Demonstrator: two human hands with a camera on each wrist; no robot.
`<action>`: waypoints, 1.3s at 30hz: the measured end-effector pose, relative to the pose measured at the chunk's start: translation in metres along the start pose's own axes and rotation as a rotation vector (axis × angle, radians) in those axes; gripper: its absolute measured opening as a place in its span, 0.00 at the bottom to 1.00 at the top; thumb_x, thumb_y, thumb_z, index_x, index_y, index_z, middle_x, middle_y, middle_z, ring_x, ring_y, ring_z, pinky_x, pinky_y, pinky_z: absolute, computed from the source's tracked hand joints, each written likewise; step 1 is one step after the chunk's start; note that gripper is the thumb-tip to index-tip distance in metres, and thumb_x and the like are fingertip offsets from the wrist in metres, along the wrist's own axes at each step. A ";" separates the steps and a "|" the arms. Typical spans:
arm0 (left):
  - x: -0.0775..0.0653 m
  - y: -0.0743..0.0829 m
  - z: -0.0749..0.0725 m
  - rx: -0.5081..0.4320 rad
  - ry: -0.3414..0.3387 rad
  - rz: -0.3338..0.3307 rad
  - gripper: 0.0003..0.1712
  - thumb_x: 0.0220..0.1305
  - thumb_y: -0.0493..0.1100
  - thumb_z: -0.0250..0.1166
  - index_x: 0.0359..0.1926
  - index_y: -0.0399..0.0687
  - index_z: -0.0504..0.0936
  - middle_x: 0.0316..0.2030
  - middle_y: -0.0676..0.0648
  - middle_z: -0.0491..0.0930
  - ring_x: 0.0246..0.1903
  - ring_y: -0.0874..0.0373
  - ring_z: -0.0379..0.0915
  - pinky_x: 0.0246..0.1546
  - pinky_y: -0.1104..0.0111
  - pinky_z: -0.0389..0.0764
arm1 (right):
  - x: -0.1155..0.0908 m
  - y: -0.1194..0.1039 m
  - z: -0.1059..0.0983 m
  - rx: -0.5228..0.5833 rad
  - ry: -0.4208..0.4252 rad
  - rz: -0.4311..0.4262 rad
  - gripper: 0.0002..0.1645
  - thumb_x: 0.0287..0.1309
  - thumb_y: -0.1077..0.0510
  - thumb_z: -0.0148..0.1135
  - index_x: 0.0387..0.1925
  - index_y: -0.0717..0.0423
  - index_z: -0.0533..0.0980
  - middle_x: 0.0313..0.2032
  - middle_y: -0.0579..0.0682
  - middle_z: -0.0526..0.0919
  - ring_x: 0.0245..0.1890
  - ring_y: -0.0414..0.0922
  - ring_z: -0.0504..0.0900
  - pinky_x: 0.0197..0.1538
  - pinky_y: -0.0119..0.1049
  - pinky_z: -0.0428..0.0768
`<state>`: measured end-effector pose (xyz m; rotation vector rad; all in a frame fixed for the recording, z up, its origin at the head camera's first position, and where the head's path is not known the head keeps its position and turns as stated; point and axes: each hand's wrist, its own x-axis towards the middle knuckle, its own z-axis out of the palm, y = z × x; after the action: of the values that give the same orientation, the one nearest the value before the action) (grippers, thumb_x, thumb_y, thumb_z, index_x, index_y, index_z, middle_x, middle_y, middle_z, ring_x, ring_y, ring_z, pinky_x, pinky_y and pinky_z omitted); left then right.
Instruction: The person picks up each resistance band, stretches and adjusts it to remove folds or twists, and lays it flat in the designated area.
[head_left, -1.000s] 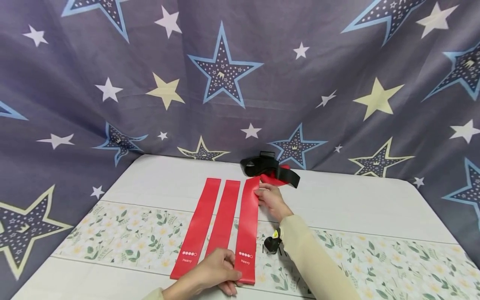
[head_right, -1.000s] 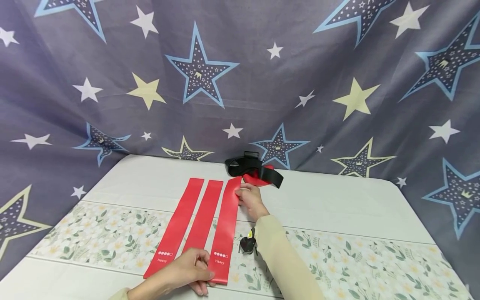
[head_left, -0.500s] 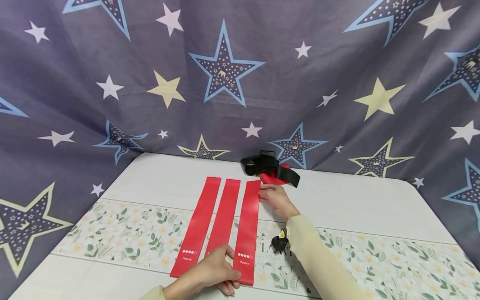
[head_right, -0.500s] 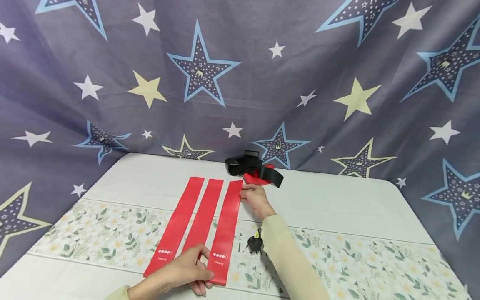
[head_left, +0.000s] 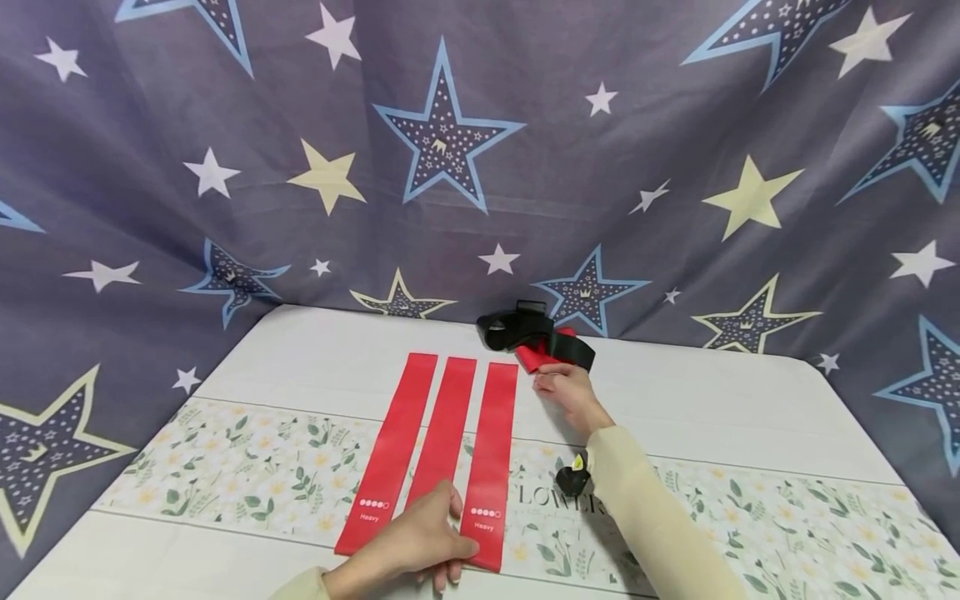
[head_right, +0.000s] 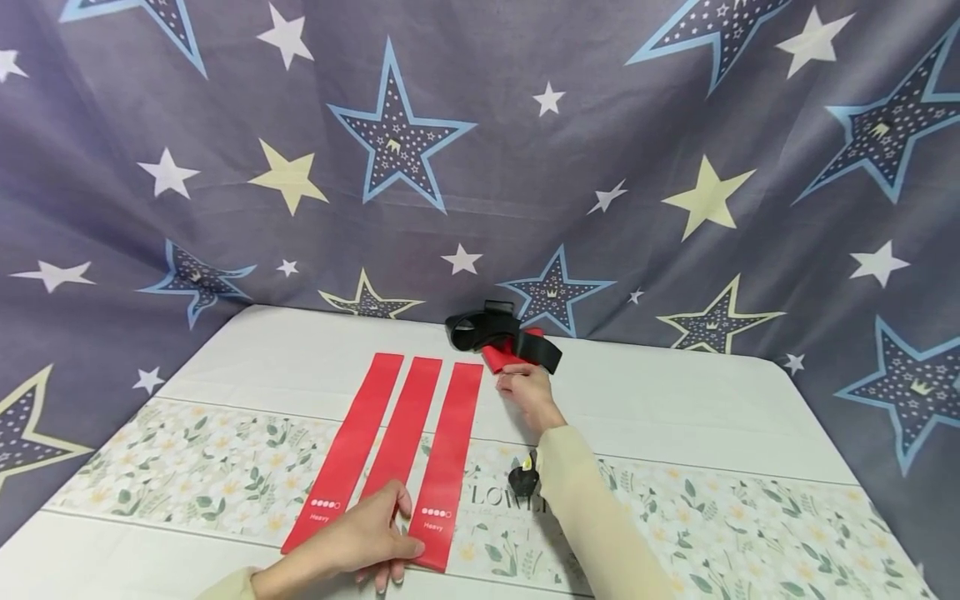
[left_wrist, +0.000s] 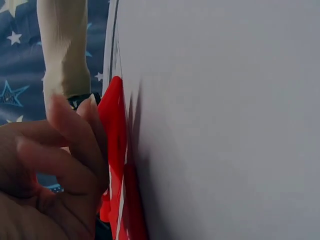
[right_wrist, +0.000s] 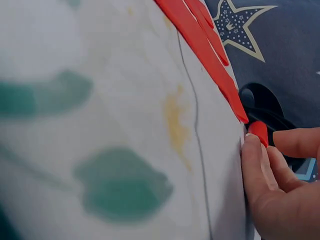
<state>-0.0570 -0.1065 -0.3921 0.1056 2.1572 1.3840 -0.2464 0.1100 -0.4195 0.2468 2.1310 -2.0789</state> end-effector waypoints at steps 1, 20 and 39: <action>0.000 0.001 -0.001 0.010 0.002 0.005 0.20 0.54 0.39 0.69 0.37 0.39 0.64 0.11 0.49 0.75 0.06 0.63 0.67 0.07 0.78 0.61 | 0.001 0.000 -0.002 0.003 0.009 0.002 0.18 0.58 0.70 0.53 0.50 0.76 0.72 0.35 0.56 0.83 0.30 0.38 0.80 0.45 0.33 0.82; 0.002 -0.004 -0.010 0.055 -0.070 0.021 0.13 0.54 0.34 0.66 0.29 0.40 0.67 0.08 0.50 0.74 0.05 0.65 0.67 0.06 0.78 0.59 | 0.023 -0.010 -0.040 0.000 0.285 0.106 0.36 0.55 0.70 0.48 0.65 0.74 0.50 0.30 0.53 0.73 0.16 0.33 0.74 0.24 0.24 0.77; 0.028 0.006 -0.024 0.057 -0.039 0.164 0.07 0.58 0.34 0.62 0.28 0.41 0.71 0.14 0.48 0.77 0.08 0.64 0.68 0.09 0.77 0.64 | 0.030 -0.016 -0.051 0.026 0.225 0.186 0.24 0.60 0.61 0.57 0.55 0.70 0.68 0.26 0.48 0.75 0.20 0.36 0.74 0.25 0.27 0.78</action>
<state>-0.0938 -0.1127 -0.3912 0.3354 2.1969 1.3975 -0.2788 0.1607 -0.4093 0.6847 2.1069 -2.0561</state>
